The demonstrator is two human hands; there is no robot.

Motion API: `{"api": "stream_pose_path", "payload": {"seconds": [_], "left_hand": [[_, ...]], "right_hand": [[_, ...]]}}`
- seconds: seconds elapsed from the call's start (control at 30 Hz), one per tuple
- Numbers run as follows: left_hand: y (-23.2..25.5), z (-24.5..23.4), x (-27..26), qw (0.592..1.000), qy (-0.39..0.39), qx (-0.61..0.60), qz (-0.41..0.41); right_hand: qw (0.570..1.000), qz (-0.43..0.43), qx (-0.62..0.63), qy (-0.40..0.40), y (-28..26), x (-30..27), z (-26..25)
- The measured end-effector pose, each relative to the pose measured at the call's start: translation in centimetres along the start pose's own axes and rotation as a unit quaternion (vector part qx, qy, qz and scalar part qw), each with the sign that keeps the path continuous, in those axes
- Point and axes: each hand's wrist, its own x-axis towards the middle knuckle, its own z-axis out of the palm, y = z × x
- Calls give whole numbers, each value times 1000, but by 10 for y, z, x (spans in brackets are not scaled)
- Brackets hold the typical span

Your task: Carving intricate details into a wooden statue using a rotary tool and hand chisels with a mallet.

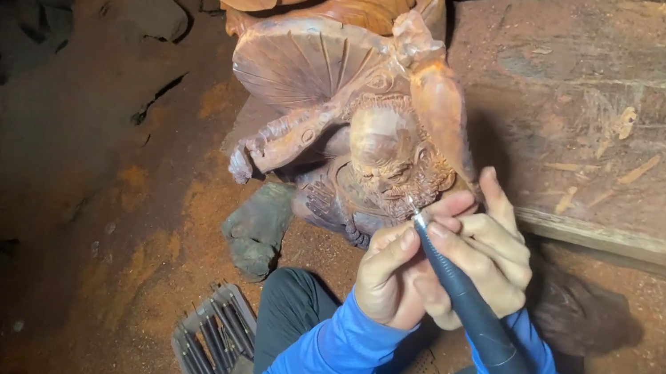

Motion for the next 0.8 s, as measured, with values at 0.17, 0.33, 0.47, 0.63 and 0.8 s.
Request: {"api": "stream_pose_path", "payload": {"seconds": [0.17, 0.33, 0.47, 0.63, 0.8], "left_hand": [[-5, -18, -4, 1000, 16, 6, 2], [-2, -13, -5, 1000, -17, 25, -3], [-5, -14, -4, 999, -33, 32, 16], [-9, -19, -3, 998, -35, 50, 30], [-9, -27, -5, 998, -39, 43, 29]], "right_hand": [[999, 23, 42, -19, 9, -8, 0], [998, 32, 57, -3, -1, -7, -2], [995, 45, 90, 8, -7, -10, -11], [997, 43, 71, -5, 3, -28, -10], [998, 52, 39, -6, 11, -53, -5]]}}
